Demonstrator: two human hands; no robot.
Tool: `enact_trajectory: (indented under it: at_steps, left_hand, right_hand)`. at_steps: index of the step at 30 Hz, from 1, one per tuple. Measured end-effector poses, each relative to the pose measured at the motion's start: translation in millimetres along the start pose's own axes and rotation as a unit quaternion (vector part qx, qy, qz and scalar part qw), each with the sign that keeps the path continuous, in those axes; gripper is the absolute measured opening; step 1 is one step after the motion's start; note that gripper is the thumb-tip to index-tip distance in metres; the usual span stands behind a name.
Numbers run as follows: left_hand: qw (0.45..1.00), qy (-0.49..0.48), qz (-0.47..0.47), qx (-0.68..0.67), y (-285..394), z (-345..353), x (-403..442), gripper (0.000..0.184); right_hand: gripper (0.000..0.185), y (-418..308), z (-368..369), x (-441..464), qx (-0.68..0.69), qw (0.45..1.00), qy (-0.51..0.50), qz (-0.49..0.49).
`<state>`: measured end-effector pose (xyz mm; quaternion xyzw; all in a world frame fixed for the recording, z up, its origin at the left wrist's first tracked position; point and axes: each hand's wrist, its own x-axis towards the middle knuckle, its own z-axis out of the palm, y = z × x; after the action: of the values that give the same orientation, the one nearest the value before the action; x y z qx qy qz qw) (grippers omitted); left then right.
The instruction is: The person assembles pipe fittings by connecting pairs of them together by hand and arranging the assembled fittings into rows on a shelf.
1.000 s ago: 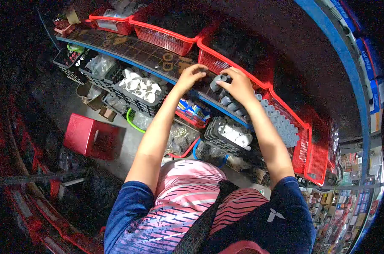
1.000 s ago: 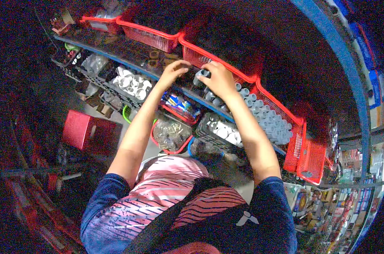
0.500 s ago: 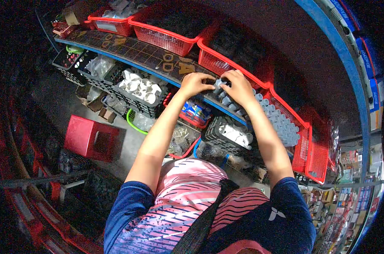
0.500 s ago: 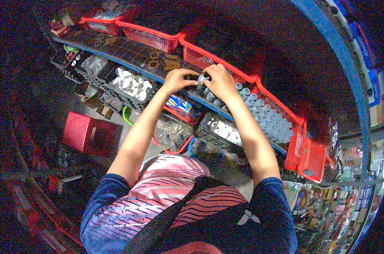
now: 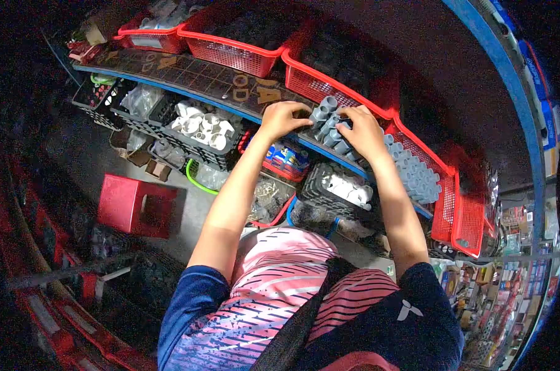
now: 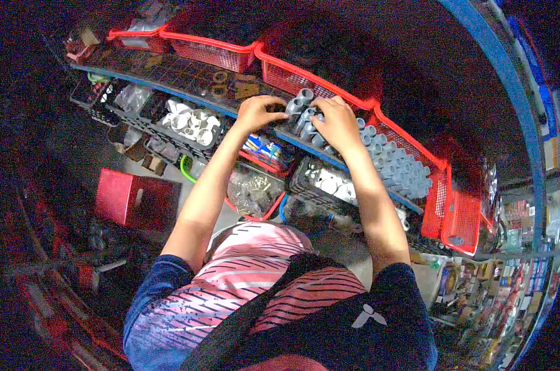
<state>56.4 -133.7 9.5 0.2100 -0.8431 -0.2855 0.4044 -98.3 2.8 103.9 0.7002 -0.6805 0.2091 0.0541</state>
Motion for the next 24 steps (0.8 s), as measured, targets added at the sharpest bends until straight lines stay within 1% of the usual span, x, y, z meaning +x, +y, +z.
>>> enact_trajectory:
  at_steps: [2,6,8,12,16,18,20,21,22,24]
  left_hand:
    - [1.000,-0.010,-0.008,0.015,4.8,-2.1,-0.6,0.034]
    - [0.998,-0.023,-0.037,0.035,9.4,-3.3,-0.2,0.037]
    - [0.998,-0.030,-0.042,0.033,11.8,-6.0,0.1,0.038]
    - [0.997,-0.047,-0.055,0.036,15.1,-8.2,-0.1,0.040]
    - [0.998,-0.038,-0.044,0.038,13.0,-6.9,-0.5,0.040]
    - [0.999,-0.016,-0.025,0.013,9.3,-4.6,-1.2,0.037]
    - [0.986,-0.008,-0.113,-0.126,1.3,-2.3,-2.3,0.034]
    - [0.974,0.047,-0.094,-0.199,0.9,-1.5,-3.8,0.028]
    - [0.974,0.049,-0.093,-0.199,1.3,1.2,-7.3,0.028]
    - [0.976,0.083,-0.072,-0.191,5.4,8.3,-20.8,0.025]
  right_hand:
    - [0.023,0.3,4.7,-0.6,-0.021,1.000,0.006,-0.003]
    - [0.024,2.2,10.0,1.1,-0.018,1.000,0.013,0.006]
    - [0.025,2.0,12.8,2.7,-0.030,0.999,0.016,0.038]
    - [0.025,1.3,17.4,4.5,-0.035,0.997,0.013,0.069]
    - [0.024,3.5,19.3,5.8,-0.044,0.996,0.026,0.068]
    - [0.023,3.1,18.4,5.4,-0.041,0.997,0.025,0.066]
    - [0.021,2.4,17.1,4.5,-0.038,0.998,0.025,0.051]
    - [0.021,3.5,18.2,4.0,-0.039,0.998,0.025,0.050]
    - [0.020,5.2,20.7,3.4,-0.024,0.998,0.041,0.046]
    - [0.019,4.7,18.3,2.2,-0.010,0.997,0.058,0.042]
